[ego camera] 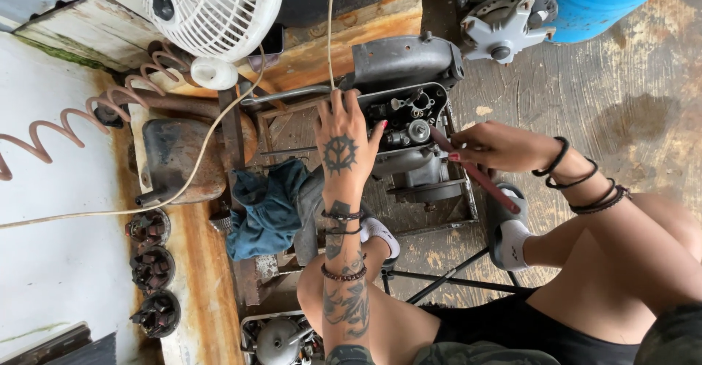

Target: The person uses a wire brush to scrub the interior and exterior surfaces of a disassembled engine block. They hold the engine steady with one hand while vigorously brushing various crevices and metal surfaces with the other.

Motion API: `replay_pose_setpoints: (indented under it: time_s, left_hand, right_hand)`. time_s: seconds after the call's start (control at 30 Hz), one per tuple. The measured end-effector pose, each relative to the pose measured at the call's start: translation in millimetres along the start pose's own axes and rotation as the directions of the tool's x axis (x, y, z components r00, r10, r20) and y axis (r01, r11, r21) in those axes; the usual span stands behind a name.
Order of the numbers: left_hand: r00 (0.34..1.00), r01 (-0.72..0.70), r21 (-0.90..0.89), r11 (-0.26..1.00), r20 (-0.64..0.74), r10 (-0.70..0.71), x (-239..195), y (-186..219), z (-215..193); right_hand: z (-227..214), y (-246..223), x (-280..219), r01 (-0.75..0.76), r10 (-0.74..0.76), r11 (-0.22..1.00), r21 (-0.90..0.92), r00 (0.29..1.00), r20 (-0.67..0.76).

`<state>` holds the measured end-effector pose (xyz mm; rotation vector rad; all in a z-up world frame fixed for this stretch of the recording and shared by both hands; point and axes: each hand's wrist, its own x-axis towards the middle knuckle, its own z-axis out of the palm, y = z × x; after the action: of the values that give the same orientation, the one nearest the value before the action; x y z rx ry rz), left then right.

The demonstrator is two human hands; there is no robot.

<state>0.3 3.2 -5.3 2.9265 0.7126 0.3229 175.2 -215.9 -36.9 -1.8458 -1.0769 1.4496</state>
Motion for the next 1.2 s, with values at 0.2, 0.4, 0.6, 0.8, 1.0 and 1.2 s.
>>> replay_pose_setpoints:
  time_s: [0.2, 0.4, 0.6, 0.8, 1.0, 1.2]
  left_hand:
    - [1.0, -0.01, -0.009, 1.0, -0.007, 0.01, -1.6, 1.5, -0.7]
    - [1.0, -0.011, -0.009, 1.0, -0.015, 0.011, -0.7, -0.3, 1.3]
    - [1.0, -0.011, -0.006, 1.0, -0.009, 0.011, -0.7, 0.4, -1.9]
    - [1.0, -0.016, -0.113, 0.993, 0.005, 0.016, -1.7, -3.1, -14.6]
    - [0.983, -0.147, -0.341, 0.929, -0.155, 0.098, -1.7, -10.9, -30.9]
    - [0.954, -0.298, -0.37, 0.88, -0.14, 0.265, -0.4, 3.7, -15.0]
  right_hand:
    - [-7.9, 15.0, 4.2, 0.056, -0.055, 0.998, 0.004, 0.988, -0.142]
    - [-7.6, -16.7, -16.4, 0.011, -0.011, 1.0, -0.006, 0.996, -0.093]
    - [-6.1, -29.3, -26.5, 0.045, -0.042, 0.998, 0.045, 0.997, -0.063]
    - [-8.9, -28.5, -30.7, 0.164, -0.14, 0.98, 0.11, 0.971, -0.195]
    - [-16.9, -40.3, -48.8, 0.208, -0.208, 0.978, -0.028, 0.944, -0.254]
    - [-3.2, -60.8, -54.9, 0.288, -0.374, 0.926, -0.246, 0.796, -0.476]
